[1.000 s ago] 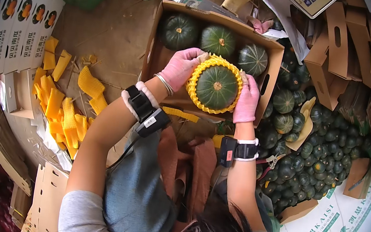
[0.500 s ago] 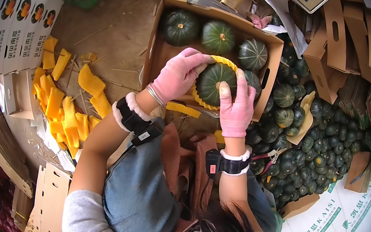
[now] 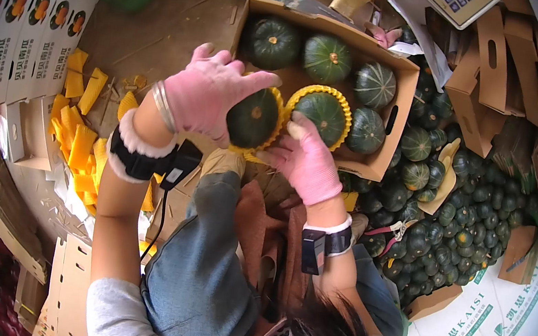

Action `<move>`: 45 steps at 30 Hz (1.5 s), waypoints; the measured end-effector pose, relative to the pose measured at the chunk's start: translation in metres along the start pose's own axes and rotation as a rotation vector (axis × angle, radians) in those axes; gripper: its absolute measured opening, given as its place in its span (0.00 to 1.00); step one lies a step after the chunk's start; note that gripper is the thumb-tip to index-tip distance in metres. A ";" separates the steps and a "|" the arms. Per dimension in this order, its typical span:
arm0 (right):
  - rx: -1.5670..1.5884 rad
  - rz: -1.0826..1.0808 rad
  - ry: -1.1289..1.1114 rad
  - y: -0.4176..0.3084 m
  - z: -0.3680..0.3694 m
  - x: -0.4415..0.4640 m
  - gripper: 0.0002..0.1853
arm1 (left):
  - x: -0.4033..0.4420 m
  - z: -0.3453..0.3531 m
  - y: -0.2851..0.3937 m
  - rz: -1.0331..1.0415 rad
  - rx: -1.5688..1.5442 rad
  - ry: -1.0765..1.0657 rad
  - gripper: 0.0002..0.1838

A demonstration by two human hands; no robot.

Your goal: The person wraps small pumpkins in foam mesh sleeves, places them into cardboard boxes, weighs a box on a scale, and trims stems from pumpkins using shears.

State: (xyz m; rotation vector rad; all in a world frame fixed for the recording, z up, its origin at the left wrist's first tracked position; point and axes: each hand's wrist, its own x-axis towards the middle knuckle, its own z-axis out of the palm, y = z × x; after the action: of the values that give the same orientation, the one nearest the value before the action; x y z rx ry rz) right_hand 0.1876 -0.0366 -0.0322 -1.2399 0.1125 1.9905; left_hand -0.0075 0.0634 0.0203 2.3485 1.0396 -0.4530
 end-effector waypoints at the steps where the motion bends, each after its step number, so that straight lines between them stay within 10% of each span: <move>1: 0.018 0.020 0.009 0.001 0.000 0.003 0.23 | 0.002 0.002 -0.001 0.005 0.015 -0.007 0.59; 12: -0.327 -0.403 0.060 0.021 -0.006 -0.011 0.12 | 0.028 0.040 0.004 -0.120 0.058 -0.065 0.45; 17: -0.538 -0.105 -0.068 0.025 -0.069 -0.050 0.12 | 0.058 0.040 0.001 -0.239 0.110 0.529 0.28; 19: -0.865 0.082 0.268 0.047 -0.087 -0.028 0.16 | 0.086 0.037 0.004 -0.369 0.134 0.308 0.36; 22: -1.235 -0.313 0.440 0.125 -0.221 0.042 0.24 | 0.112 0.035 0.014 -0.516 0.176 0.260 0.39; 30: -0.671 0.210 0.594 0.087 -0.145 0.030 0.26 | 0.080 0.031 0.015 -0.324 0.018 0.627 0.39; 33: -1.058 -0.089 0.106 0.099 -0.186 -0.003 0.20 | 0.048 0.036 0.025 0.235 -0.107 0.709 0.35; 37: -0.955 -0.417 -0.262 0.033 -0.098 -0.083 0.12 | 0.029 0.060 0.053 0.332 -0.023 0.555 0.21; 43: -1.239 -1.242 0.442 0.002 -0.034 -0.138 0.08 | -0.009 0.030 0.070 0.772 -0.665 0.328 0.28; 45: -1.364 -1.220 0.247 -0.002 -0.020 -0.131 0.15 | -0.005 0.028 0.083 0.795 -0.814 0.447 0.30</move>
State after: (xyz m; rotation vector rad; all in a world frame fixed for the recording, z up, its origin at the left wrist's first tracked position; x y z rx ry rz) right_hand 0.2328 -0.1180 0.0626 -1.6246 -1.6797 0.6256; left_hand 0.0495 -0.0032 0.0273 1.8842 0.2631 0.6930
